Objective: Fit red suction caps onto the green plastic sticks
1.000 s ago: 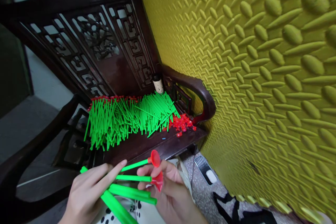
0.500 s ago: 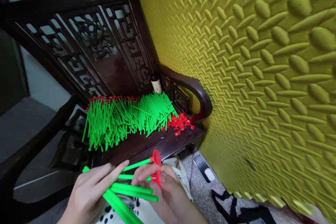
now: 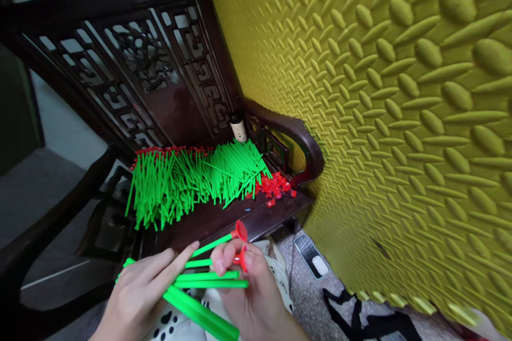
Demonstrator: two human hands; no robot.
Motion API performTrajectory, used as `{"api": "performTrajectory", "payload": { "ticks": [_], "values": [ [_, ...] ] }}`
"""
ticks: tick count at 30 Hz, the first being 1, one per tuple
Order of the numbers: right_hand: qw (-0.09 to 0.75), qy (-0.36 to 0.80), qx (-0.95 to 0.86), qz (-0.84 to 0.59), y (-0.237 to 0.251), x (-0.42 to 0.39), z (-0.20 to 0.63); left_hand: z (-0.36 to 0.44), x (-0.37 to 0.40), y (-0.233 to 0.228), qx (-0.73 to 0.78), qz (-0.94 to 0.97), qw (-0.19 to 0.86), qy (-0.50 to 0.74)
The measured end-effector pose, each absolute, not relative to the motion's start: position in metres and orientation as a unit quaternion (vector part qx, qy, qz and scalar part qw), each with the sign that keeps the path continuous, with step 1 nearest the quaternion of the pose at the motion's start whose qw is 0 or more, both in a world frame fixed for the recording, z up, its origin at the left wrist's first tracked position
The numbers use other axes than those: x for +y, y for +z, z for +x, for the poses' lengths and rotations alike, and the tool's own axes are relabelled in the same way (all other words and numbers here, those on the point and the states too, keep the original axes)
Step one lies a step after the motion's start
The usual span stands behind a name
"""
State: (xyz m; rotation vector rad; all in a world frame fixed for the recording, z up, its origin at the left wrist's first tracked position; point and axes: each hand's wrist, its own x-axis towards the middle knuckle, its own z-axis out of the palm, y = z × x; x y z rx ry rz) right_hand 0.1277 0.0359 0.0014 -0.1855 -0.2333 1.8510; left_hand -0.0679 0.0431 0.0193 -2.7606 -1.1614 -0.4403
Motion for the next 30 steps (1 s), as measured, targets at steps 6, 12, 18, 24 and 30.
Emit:
{"api": "performTrajectory", "payload": {
  "ticks": [6,12,18,24,30],
  "values": [
    [0.590,0.800,-0.068,-0.085,-0.007,0.039,0.129,-0.066,0.046,0.018,-0.357,-0.916,0.093,-0.157],
    [0.592,0.801,-0.047,-0.073,-0.007,0.039,0.124,-0.062,0.047,0.018,-0.379,-0.905,0.086,-0.174],
    [0.579,0.738,-0.198,-0.284,-0.026,0.068,0.143,-0.075,0.049,0.011,-0.466,-0.870,0.074,-0.141],
    [0.549,0.333,-0.429,-0.636,-0.126,0.132,0.224,-0.077,0.052,0.007,-0.528,-0.847,0.059,-0.023],
    [0.450,0.226,-0.543,-0.672,-0.157,0.151,0.250,-0.070,0.059,0.006,-0.508,-0.859,0.017,0.059]
  ]
}}
